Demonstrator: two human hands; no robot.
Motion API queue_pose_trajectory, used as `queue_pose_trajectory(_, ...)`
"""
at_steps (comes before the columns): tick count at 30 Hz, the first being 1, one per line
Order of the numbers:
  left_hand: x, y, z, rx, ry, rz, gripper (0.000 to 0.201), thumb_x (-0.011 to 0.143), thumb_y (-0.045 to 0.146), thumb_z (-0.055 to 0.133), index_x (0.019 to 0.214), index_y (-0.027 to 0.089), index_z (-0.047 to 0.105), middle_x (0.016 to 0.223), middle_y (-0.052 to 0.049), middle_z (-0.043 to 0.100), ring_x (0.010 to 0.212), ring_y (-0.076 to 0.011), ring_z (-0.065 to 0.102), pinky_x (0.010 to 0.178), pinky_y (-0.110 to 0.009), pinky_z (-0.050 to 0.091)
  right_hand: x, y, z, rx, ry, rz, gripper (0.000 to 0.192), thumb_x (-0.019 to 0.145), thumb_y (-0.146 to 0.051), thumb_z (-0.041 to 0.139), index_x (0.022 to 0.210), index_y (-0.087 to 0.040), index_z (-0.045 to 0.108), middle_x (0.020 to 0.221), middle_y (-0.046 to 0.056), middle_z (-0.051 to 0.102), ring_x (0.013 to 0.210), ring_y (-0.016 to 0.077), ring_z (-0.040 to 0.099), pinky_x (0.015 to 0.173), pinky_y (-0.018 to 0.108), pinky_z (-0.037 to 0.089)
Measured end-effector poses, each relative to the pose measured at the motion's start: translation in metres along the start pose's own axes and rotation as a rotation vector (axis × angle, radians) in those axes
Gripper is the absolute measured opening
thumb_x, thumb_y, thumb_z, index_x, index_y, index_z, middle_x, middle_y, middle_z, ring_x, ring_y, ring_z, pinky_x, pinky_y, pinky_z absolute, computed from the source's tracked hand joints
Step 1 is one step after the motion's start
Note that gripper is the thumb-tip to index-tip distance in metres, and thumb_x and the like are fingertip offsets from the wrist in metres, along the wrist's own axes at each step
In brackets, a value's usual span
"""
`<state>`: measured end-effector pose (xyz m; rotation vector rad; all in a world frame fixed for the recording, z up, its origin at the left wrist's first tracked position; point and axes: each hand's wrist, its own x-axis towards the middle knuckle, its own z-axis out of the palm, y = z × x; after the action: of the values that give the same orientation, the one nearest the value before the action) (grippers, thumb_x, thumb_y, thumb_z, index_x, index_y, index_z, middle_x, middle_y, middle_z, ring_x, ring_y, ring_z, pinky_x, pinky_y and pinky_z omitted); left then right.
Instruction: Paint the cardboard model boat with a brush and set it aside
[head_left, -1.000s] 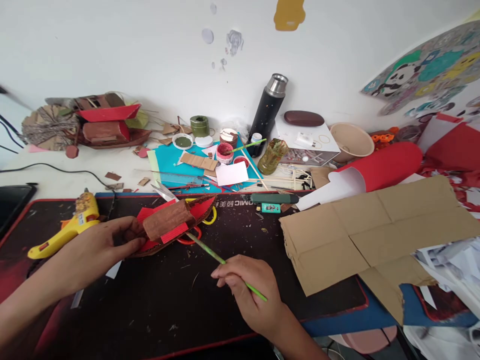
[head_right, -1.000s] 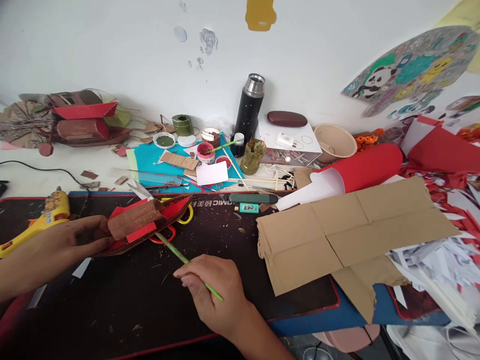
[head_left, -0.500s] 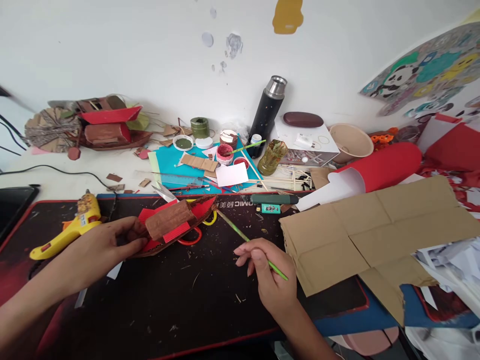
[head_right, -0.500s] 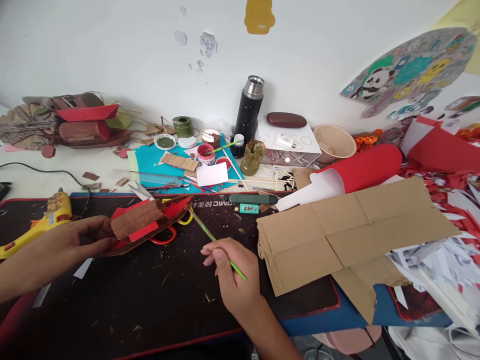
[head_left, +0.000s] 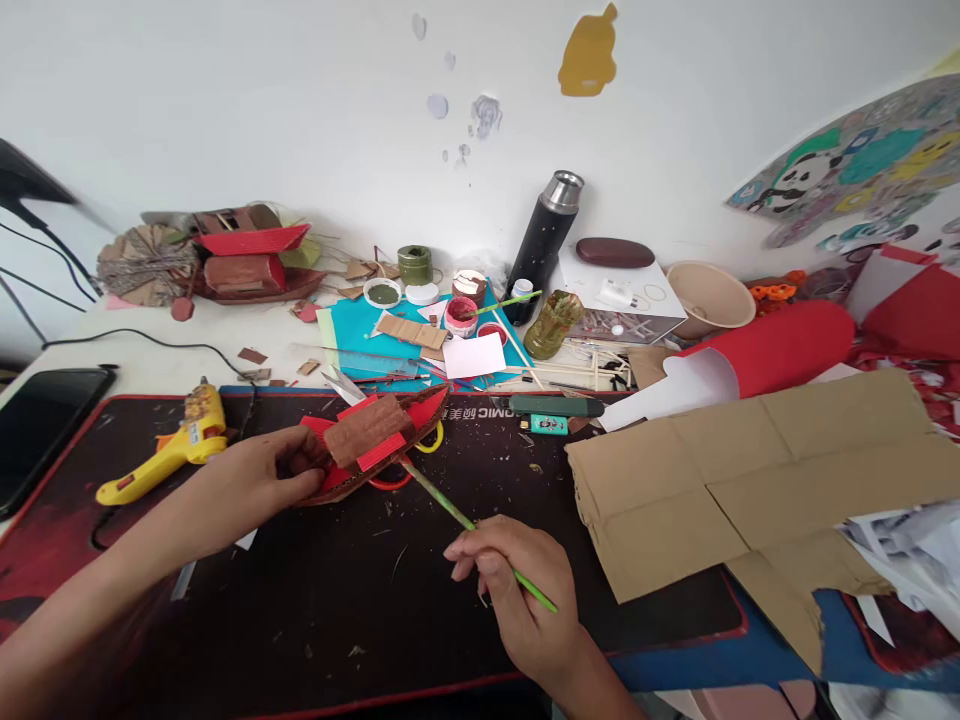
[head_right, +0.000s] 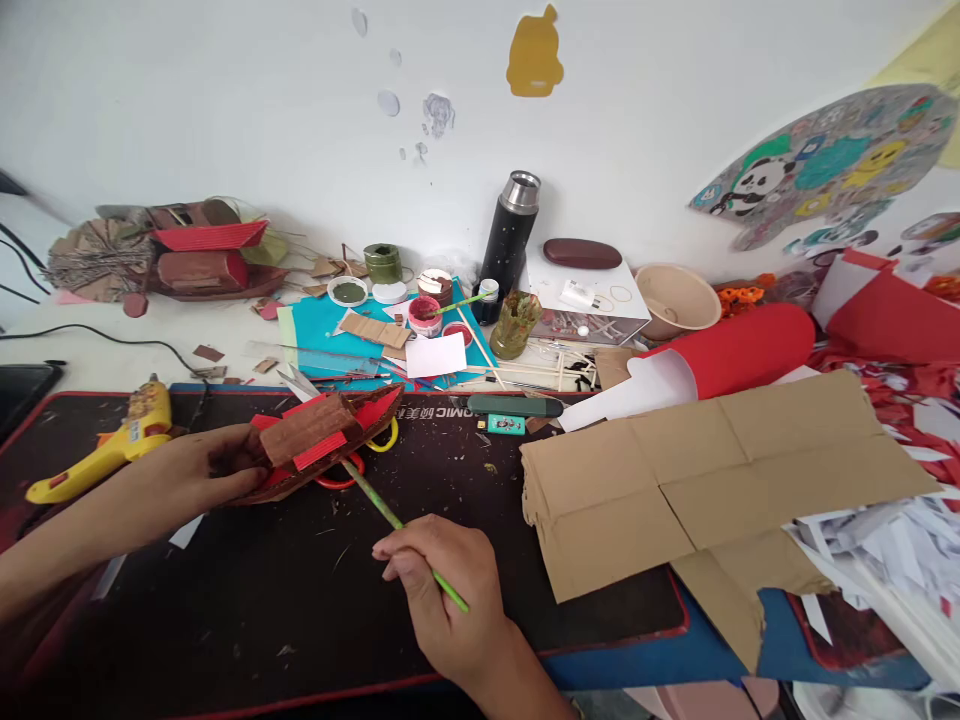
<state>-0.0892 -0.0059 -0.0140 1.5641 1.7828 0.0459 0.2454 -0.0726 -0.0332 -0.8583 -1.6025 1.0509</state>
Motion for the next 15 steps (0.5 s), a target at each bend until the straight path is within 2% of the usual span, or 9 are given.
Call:
queue_pose_trajectory(5,-0.001,0.012,0.001,0.015,-0.002,-0.016,0.053,0.078,0.066,0.048,0.105,0.026,0.07,0.087,-0.002,0.077,0.081,-0.0301,0.071,0.076,-0.04,0.047,0.003,0.005,0.004,-0.031,-0.008,-0.028,0.03,0.123,-0.033,0.054,0.115,-0.023,0.082,0.089,0.007,0.085,0.07,0.0157,0.078,0.056,0.021,0.055)
queue_pose_trajectory(9,-0.002,0.022,-0.002,0.008,-0.027,-0.025,0.053,0.075,0.068,0.048,0.101,0.025,0.069,0.087,-0.004,0.076,0.083,-0.0309,0.07,0.077,-0.041,0.048,0.004,0.005,0.003,-0.066,-0.026,-0.047,0.031,0.123,-0.035,0.052,0.116,-0.023,0.081,0.088,0.007,0.084,0.07,0.0164,0.078,0.064,0.025,0.059)
queue_pose_trajectory(15,0.001,0.008,0.006,-0.009,0.05,0.02,0.046,0.082,0.057,0.053,0.109,0.025,0.072,0.084,-0.001,0.076,0.079,-0.0286,0.07,0.074,-0.039,0.046,0.002,0.005,0.007,-0.096,-0.07,-0.112,0.028,0.123,-0.032,0.051,0.12,-0.023,0.078,0.092,0.007,0.086,0.073,0.0176,0.08,0.069,0.027,0.062)
